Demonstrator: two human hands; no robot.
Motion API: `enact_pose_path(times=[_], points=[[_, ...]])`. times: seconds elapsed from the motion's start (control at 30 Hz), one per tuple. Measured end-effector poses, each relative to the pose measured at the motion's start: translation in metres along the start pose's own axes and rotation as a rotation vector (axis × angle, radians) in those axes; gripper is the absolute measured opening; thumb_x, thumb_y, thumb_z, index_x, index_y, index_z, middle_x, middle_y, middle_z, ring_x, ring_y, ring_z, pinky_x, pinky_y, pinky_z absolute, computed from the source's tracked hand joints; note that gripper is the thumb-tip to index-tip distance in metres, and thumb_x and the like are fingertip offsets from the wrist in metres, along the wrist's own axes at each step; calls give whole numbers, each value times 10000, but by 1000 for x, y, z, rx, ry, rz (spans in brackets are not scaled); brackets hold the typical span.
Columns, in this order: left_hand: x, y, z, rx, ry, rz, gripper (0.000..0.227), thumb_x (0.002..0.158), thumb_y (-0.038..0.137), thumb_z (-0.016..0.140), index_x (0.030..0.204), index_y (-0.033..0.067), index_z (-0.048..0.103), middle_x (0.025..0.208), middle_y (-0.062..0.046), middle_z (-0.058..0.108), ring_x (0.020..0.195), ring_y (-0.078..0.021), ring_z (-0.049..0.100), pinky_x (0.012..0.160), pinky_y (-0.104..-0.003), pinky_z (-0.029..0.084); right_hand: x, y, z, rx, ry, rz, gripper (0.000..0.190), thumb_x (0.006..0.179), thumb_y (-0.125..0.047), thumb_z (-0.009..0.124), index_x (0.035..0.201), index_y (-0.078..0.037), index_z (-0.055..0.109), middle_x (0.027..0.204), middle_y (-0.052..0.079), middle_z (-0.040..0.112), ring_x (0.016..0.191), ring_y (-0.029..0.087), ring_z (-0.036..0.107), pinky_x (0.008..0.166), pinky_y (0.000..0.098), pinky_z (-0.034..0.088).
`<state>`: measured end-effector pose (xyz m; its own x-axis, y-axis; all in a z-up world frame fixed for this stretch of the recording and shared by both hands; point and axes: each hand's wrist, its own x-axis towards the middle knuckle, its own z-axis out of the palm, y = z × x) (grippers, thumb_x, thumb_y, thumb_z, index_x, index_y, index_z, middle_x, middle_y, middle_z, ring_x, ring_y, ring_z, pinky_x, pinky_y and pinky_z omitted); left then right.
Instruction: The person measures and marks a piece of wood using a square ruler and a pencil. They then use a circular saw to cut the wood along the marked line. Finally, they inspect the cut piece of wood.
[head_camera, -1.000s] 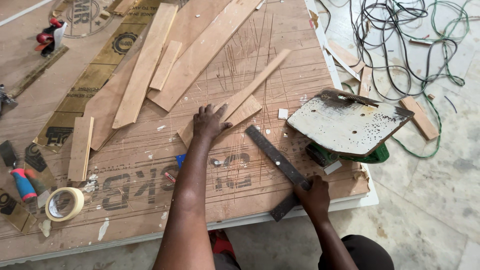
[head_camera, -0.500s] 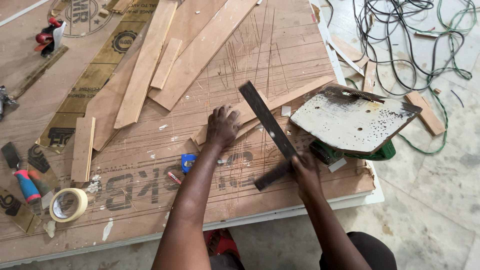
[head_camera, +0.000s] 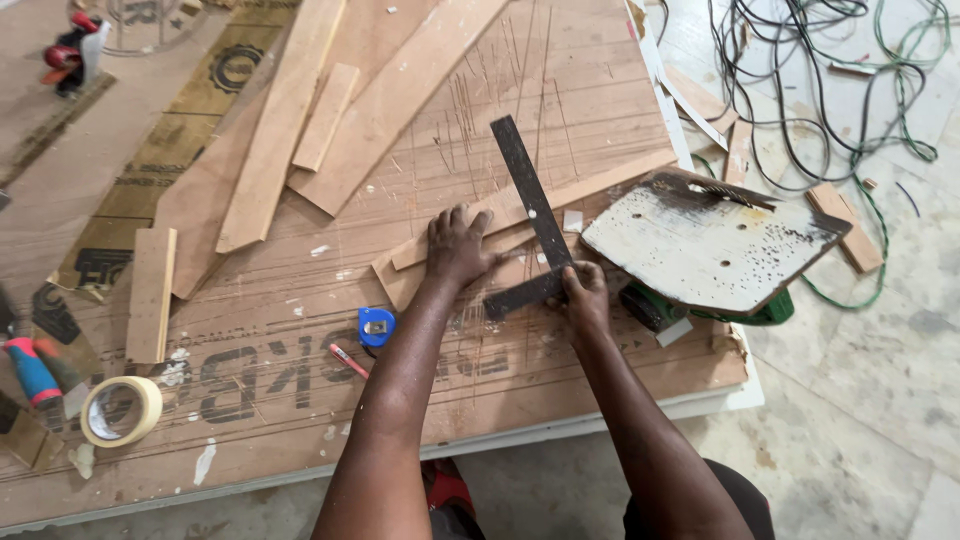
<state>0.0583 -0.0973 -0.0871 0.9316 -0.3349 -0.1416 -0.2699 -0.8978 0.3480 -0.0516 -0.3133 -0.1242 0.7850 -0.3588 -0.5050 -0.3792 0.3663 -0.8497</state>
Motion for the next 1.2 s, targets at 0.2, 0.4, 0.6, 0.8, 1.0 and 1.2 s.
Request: enact_pose_path(times=[0.2, 0.4, 0.6, 0.8, 1.0, 1.2], points=[[-23, -69, -31, 15, -124, -22, 895, 786, 766, 708, 1512, 295, 478, 1625, -224, 313, 1504, -429, 257, 1247, -550, 159, 1, 16, -10, 15, -71, -75, 221, 1018, -197, 611, 1207, -134, 514, 1016, 31, 672, 784, 108, 653, 637, 294, 591], [-35, -99, -24, -33, 75, -29, 625, 842, 586, 739, 1381, 289, 628, 1601, -177, 401, 1461, -382, 355, 1220, -578, 193, -1, 16, -6, 12, -99, -115, 204, 1031, -191, 618, 1199, -116, 530, 1004, 33, 659, 769, 111, 643, 628, 290, 589], [-10, -58, -3, -94, 171, -9, 386, 929, 474, 728, 1250, 260, 723, 1523, -132, 498, 1418, -341, 434, 1227, -541, 256, -10, 5, 17, -170, 0, -41, 175, 1029, -179, 608, 1171, -94, 549, 956, 69, 681, 755, 132, 661, 608, 275, 610], [-4, -61, -10, -130, 192, 112, 477, 849, 391, 791, 1280, 213, 692, 1510, -137, 486, 1390, -363, 411, 1180, -554, 253, -16, -1, 57, -129, 60, 111, 167, 1023, -170, 589, 1175, -106, 563, 933, 80, 689, 686, 145, 644, 556, 265, 574], [-19, -91, -9, -310, 193, -13, 363, 811, 340, 839, 1122, 199, 715, 1502, -85, 549, 1424, -330, 431, 1205, -489, 329, -19, 0, 83, -80, 4, 115, 200, 1034, -153, 578, 1213, -86, 520, 927, 95, 676, 688, 129, 645, 579, 269, 613], [-8, -87, 11, -276, 322, 72, 183, 839, 254, 845, 1000, 209, 772, 1393, -96, 611, 1359, -321, 457, 1186, -512, 291, -17, 2, 122, -139, -40, 186, 190, 1028, -151, 569, 1202, -81, 546, 938, 88, 667, 671, 104, 661, 581, 260, 621]])
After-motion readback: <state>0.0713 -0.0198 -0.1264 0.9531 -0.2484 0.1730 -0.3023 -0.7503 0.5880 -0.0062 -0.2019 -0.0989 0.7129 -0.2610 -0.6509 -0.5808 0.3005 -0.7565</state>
